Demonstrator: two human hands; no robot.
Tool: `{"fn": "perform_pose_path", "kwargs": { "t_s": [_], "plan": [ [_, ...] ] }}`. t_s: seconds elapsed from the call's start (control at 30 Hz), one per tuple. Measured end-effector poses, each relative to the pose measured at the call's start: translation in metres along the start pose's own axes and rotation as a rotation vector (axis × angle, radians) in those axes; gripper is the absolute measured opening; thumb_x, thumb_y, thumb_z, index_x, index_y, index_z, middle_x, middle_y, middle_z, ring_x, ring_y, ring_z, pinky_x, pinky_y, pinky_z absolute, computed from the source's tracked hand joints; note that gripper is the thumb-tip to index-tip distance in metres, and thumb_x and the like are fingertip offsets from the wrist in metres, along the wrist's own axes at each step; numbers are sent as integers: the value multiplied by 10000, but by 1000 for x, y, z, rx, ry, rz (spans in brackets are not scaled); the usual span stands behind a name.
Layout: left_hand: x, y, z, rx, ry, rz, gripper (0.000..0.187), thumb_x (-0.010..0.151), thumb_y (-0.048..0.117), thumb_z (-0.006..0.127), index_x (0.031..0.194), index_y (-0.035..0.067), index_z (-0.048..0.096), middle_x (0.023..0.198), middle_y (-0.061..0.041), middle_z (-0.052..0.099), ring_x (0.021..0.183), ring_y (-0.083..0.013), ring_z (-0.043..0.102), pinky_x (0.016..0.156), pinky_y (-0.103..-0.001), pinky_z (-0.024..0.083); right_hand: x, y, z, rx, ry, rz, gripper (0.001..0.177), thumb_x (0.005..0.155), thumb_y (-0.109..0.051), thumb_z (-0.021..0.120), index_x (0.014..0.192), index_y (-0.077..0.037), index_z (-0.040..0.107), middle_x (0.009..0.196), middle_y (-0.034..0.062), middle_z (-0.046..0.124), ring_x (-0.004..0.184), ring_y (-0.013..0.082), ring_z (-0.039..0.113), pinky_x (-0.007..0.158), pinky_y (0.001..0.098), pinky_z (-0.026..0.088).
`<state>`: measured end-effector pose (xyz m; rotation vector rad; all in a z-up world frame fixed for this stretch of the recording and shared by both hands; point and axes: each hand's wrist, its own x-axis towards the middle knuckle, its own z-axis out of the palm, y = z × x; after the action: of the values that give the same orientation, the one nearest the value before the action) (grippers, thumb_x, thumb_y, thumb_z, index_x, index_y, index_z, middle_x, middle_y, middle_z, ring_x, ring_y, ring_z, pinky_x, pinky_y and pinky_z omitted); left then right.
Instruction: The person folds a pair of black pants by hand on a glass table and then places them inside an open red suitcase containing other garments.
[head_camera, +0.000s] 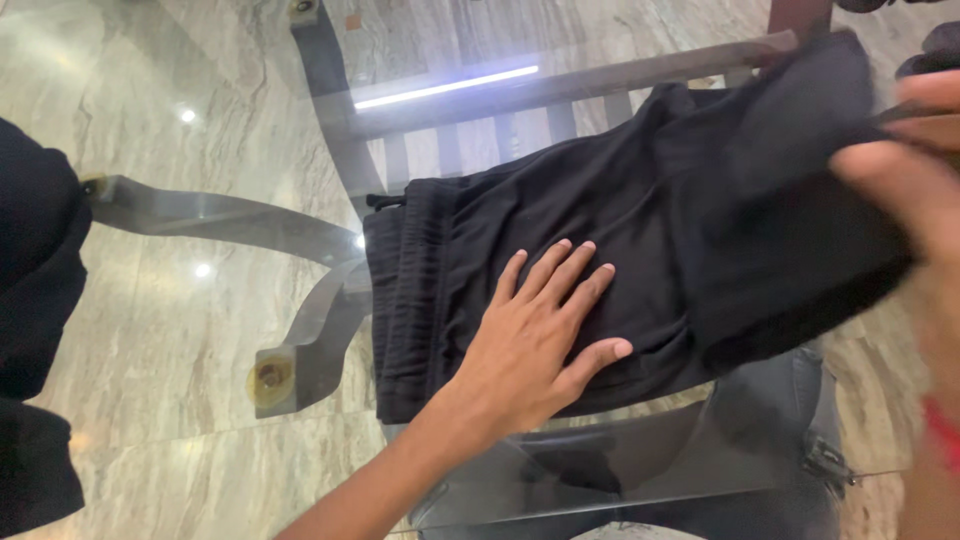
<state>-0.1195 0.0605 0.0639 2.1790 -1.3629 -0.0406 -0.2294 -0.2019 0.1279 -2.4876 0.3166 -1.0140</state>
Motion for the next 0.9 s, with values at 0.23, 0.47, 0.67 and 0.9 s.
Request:
{"fn": "perform_pose_path", "kwargs": {
  "t_s": [0.23, 0.47, 0.67, 0.9],
  "plan": [
    [2, -17, 5, -260, 64, -58, 689, 1033, 511, 465, 1498, 2, 495, 1527, -185, 511, 1478, -349, 394, 1226, -512, 242, 18, -116, 33, 375, -68, 72, 206, 866, -97, 821, 1047, -67, 725, 966, 29, 741, 844, 61, 719, 756, 208, 576],
    [8, -58, 3, -1468, 405, -553, 464, 1014, 393, 515, 1268, 5, 528, 1131, -183, 614, 994, -246, 631, 941, -400, 488, -13, -134, 68, 243, -246, -268, 224, 775, -140, 856, 972, -97, 758, 889, 60, 748, 789, 244, 728, 695, 332, 562],
    [16, -51, -17, -1237, 461, -717, 570, 883, 311, 645, 1374, 86, 463, 1291, -127, 609, 1019, -144, 635, 863, -355, 512, -25, -135, 72, 280, -526, -139, 326, 767, -249, 853, 1054, -125, 759, 897, 45, 752, 757, 222, 716, 666, 327, 579],
    [12, -52, -21, -831, 485, -509, 574, 885, 209, 709, 1393, 41, 501, 1351, -113, 616, 889, -186, 669, 716, -421, 557, -9, -104, 61, 168, -343, -234, 441, 880, -344, 764, 1230, -88, 682, 1374, 121, 652, 1168, 285, 614, 963, 413, 512]
  ]
}}
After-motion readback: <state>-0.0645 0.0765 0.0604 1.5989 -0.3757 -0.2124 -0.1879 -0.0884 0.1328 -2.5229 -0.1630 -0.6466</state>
